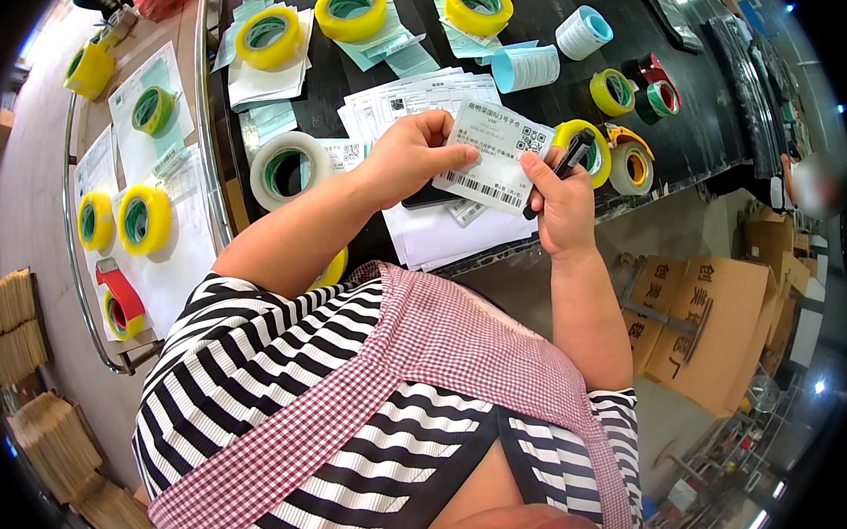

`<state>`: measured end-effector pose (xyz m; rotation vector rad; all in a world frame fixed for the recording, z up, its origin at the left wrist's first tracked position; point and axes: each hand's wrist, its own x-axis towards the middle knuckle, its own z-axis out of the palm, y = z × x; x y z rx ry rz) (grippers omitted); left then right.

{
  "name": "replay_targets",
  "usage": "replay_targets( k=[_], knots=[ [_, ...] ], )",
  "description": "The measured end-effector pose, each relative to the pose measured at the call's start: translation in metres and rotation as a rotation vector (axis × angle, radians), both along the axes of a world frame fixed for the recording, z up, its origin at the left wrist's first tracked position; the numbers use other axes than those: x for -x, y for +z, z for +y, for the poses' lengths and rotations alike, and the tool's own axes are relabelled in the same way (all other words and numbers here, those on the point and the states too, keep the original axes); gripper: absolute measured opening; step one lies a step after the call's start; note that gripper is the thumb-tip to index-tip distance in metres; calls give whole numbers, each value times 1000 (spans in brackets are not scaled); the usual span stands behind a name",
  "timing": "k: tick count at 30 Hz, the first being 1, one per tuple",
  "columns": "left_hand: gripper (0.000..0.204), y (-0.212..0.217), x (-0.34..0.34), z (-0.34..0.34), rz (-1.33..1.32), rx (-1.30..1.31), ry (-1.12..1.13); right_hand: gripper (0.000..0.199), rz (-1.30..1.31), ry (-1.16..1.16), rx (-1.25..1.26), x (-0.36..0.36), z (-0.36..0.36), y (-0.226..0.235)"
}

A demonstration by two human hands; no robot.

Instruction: The person labels industrial products. They pick up shipping labels and documents, write on a cardboard box with a marker, arrange empty boxes, and apply printed labels to long cylindrical objects wrapped in plastic on a work table.

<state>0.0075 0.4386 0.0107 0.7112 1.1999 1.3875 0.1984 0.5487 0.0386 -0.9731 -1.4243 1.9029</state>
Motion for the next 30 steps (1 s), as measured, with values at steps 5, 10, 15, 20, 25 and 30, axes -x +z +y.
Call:
replay_targets(
  k=[5,10,15,20,25,30],
  knots=[
    [22,0,-6,-5,-29,-22,5,24,-16,-12,-7,-2,-6,1],
    [22,3,-12,-8,-105,-22,-13,25,-10,-41,-5,-7,-12,2],
    [26,2,-20,-11,-165,-49,-30,20,26,-64,28,-13,-21,4],
    [28,-1,-26,-15,-198,-57,-60,16,40,-75,66,-19,-31,6],
    [27,0,-30,-20,-174,-68,-60,14,50,-116,46,-23,-39,6],
    [20,5,-27,-36,-333,8,-115,10,94,-270,-17,-34,-42,12]
  ],
)
